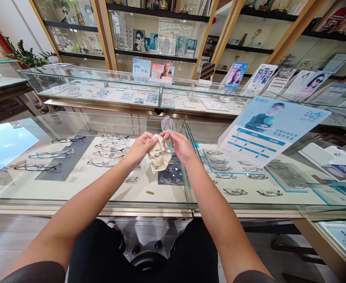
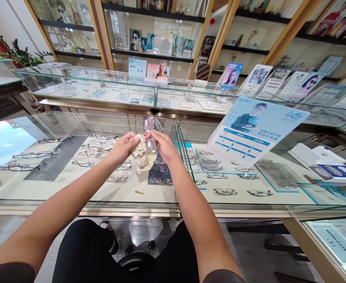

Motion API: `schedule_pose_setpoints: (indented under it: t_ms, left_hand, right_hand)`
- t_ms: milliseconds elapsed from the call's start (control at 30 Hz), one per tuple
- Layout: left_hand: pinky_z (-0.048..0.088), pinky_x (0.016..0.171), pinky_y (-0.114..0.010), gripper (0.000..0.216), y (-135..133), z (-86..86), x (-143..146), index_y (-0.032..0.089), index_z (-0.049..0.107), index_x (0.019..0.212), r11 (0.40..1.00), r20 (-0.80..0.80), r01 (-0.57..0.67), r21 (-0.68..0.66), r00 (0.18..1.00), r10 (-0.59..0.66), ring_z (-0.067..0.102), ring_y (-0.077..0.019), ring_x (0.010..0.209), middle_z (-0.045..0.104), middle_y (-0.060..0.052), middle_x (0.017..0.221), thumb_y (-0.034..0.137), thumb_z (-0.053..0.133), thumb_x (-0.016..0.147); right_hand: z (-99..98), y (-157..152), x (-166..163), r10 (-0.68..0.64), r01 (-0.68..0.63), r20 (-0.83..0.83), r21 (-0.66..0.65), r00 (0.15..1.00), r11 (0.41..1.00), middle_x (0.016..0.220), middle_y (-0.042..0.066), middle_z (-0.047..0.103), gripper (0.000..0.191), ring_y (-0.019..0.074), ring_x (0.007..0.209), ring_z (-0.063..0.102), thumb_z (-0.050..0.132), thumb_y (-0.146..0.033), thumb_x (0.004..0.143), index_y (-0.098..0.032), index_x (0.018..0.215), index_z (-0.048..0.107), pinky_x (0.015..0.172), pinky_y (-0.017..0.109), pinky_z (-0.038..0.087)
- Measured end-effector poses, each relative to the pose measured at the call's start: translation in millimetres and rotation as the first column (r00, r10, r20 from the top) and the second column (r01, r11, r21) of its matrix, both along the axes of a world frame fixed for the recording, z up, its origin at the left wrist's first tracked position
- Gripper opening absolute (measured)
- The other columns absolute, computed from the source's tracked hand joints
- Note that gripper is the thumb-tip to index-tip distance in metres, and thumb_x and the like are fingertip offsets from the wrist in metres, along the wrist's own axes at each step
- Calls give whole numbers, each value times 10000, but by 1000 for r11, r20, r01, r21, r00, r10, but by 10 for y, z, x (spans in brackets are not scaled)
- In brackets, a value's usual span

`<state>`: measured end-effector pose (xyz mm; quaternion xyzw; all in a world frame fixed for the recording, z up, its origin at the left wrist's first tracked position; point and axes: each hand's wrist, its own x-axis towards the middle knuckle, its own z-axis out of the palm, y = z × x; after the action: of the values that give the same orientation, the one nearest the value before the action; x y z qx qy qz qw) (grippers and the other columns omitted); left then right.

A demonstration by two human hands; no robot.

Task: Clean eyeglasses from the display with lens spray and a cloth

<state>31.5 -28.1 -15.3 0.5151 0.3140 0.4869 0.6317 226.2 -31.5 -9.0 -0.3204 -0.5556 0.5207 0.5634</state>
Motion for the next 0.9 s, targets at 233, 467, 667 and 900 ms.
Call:
schedule_pose_setpoints:
  t_ms: [233,467,667,900]
  left_hand:
    - [368,564,-226,716,8,7,4,213,562,876,998,21,-63,3,998,62,515,-97,596,642,43,702,697,1015,607]
    - [359,571,-222,712,7,4,1,213,552,879,997,17,-72,-3,997,72,511,-90,600,651,49,706,689,1012,617]
    - [394,594,-229,714,15,3,-4,226,549,954,997,39,-76,-8,996,76,534,-100,602,659,62,717,661,1014,633]
    - [410,607,-240,680,35,0,-10,226,544,921,998,116,-64,-3,991,64,528,-110,614,629,57,716,632,1017,649]
  right_hand:
    - [4,-9,62,114,-117,177,6,978,993,1234,88,713,433,288,1268,611,818,-637,858,-218,751,823,1208,407,402]
    - [24,-33,65,138,-141,210,3,968,990,1273,86,706,427,306,1350,573,805,-620,869,-217,727,811,1230,410,359]
    - [29,-32,64,155,-165,230,24,961,986,1034,84,749,385,318,1536,473,761,-564,918,-262,685,808,1313,416,272]
    - [23,-39,56,104,-109,155,28,982,994,1419,78,720,390,313,1456,573,788,-575,911,-233,724,814,1288,412,349]
